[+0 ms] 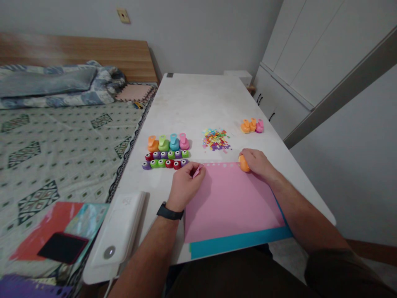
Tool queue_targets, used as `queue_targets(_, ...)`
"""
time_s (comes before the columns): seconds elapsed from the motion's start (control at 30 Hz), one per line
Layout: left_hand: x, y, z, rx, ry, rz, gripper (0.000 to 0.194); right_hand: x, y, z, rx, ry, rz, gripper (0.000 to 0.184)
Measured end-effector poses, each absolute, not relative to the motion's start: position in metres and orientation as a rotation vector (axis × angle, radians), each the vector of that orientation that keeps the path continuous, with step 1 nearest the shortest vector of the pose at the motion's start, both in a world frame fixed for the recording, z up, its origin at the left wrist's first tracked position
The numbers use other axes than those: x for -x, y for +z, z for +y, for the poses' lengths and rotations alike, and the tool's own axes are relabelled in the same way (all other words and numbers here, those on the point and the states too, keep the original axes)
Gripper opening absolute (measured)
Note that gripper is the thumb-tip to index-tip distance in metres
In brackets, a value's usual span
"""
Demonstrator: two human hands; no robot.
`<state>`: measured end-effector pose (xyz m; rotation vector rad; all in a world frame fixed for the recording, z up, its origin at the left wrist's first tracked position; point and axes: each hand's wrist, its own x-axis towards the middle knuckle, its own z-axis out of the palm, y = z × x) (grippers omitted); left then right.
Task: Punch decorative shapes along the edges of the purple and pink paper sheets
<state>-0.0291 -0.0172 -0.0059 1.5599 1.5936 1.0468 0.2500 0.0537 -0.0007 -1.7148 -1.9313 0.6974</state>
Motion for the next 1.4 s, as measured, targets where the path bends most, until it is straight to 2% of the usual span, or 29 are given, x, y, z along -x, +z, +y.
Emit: queue_targets(1.4, 0.0274, -0.0013, -0.0186, -1.567, 1.025, 1.592, 0.025, -0.2454, -0.0045, 0.0564, 1.817, 0.531, -1.943, 0.036)
